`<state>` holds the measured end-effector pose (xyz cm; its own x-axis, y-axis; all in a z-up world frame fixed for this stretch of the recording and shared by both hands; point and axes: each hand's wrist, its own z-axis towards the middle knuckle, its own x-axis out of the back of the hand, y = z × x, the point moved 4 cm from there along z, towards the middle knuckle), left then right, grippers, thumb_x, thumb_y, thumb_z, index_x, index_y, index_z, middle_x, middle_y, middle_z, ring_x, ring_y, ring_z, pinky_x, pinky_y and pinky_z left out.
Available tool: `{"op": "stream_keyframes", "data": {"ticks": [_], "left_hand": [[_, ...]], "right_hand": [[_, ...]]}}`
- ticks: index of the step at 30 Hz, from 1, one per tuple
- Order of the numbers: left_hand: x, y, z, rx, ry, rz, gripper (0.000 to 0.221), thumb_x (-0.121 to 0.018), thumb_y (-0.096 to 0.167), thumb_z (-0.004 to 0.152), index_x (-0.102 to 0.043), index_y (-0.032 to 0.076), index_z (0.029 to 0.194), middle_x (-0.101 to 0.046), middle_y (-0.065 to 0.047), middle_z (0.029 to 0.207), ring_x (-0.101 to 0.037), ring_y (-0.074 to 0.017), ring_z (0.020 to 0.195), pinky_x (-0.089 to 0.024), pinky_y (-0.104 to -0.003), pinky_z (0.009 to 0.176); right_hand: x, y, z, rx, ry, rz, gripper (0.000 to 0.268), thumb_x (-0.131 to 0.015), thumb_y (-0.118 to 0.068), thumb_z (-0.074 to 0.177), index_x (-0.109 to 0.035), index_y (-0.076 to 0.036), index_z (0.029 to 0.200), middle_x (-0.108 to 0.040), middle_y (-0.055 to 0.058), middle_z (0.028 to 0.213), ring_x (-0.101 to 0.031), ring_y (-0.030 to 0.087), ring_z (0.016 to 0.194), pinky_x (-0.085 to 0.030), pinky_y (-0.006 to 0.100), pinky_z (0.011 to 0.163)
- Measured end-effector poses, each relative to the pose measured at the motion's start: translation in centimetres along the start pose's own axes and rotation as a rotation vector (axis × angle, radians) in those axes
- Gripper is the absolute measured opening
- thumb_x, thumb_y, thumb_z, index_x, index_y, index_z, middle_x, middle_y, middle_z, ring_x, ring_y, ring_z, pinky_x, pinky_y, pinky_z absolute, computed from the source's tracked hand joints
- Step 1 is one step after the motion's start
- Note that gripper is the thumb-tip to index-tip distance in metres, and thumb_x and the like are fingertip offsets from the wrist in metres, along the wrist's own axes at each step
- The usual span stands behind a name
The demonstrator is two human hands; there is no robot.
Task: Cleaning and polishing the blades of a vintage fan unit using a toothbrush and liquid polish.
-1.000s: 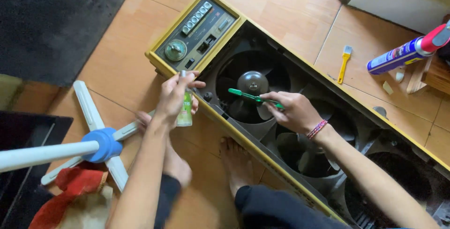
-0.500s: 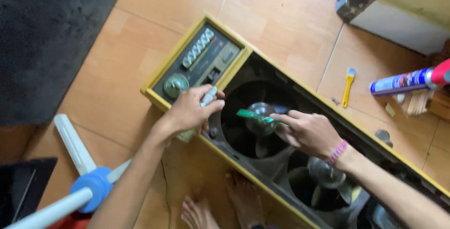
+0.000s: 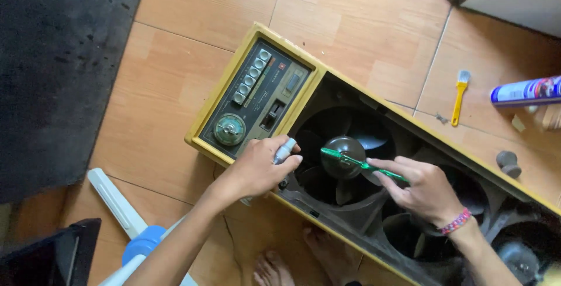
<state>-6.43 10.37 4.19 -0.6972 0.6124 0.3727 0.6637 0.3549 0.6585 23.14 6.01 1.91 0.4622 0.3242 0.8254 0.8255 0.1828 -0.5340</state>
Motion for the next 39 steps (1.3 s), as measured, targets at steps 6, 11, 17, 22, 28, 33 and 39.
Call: {"op": "stream_keyframes", "data": {"ticks": [6,11,17,22,28,33,39], "left_hand": [[-0.8,1.6,-1.5,0.006,-0.105,-0.026,0.023,-0.062,0.027,0.088,-0.069,0.006,0.092,-0.073,-0.007,0.070,-0.056,-0.0194,0.038,-0.050,-0.031,0.041],[-1.0,0.9,-1.9,-0.025,-0.157,-0.078,0.032,-0.059,0.030,0.099,-0.070,0.003,0.112,-0.067,-0.015,0.060,-0.068,-0.0235,0.043,-0.055,-0.031,0.044],[-4.1,1.4,-0.4,-0.019,-0.089,-0.287,0.029,-0.065,0.033,0.091,-0.072,0.007,0.101,-0.064,-0.021,0.052,-0.064,-0.0270,0.037,-0.052,-0.033,0.039],[-9.4,2.0,2.8,-0.010,-0.103,-0.467,0.031,-0.065,0.028,0.090,-0.071,-0.002,0.097,-0.075,-0.029,0.086,-0.067,-0.0270,0.042,-0.056,-0.035,0.034],[-12.7,3.5,4.7,-0.009,-0.169,-0.535,0.049,-0.060,0.036,0.095,-0.070,-0.012,0.089,-0.070,-0.029,0.071,-0.066,-0.0262,0.043,-0.058,-0.038,0.034],[-14.4,6.0,3.6,-0.047,-0.347,-0.435,0.052,-0.046,0.043,0.106,-0.064,-0.002,0.087,-0.066,-0.012,0.076,-0.059,-0.0184,0.054,-0.053,-0.031,0.051],[-16.9,8.5,3.0,-0.002,-0.444,-0.379,0.058,-0.043,0.050,0.105,-0.065,0.000,0.082,-0.057,-0.008,0.067,-0.052,-0.0163,0.053,-0.044,-0.030,0.045]], "right_hand": [[1.3,-2.0,-0.8,-0.082,0.269,0.026,0.028,-0.076,-0.007,0.085,-0.079,-0.008,0.112,-0.066,0.005,0.065,-0.047,0.016,0.045,-0.038,0.031,0.044],[-1.8,-0.4,-3.2,-0.047,0.278,-0.094,0.021,-0.074,-0.023,0.087,-0.080,-0.028,0.107,-0.064,0.005,0.062,-0.070,0.027,0.064,-0.056,0.037,0.061],[-1.0,-0.4,-5.5,-0.084,0.403,-0.074,0.019,-0.069,-0.026,0.095,-0.078,-0.029,0.112,-0.065,0.004,0.067,-0.070,0.026,0.069,-0.057,0.035,0.066],[-2.2,2.3,-8.0,-0.234,0.359,-0.294,0.019,-0.063,-0.032,0.098,-0.078,-0.028,0.109,-0.067,0.007,0.069,-0.072,0.029,0.070,-0.059,0.039,0.064],[3.7,0.9,-13.9,-0.239,0.427,-0.332,0.018,-0.065,-0.028,0.097,-0.077,-0.028,0.111,-0.066,0.003,0.068,-0.071,0.026,0.069,-0.059,0.037,0.064],[7.9,1.5,-18.6,-0.335,0.435,-0.251,0.021,-0.068,-0.013,0.093,-0.078,-0.012,0.111,-0.067,0.005,0.072,-0.055,0.023,0.051,-0.044,0.036,0.049],[8.0,4.7,-23.6,-0.474,0.260,-0.376,0.023,-0.064,-0.020,0.095,-0.078,-0.022,0.113,-0.064,0.002,0.071,-0.061,0.028,0.049,-0.052,0.041,0.048]]}}
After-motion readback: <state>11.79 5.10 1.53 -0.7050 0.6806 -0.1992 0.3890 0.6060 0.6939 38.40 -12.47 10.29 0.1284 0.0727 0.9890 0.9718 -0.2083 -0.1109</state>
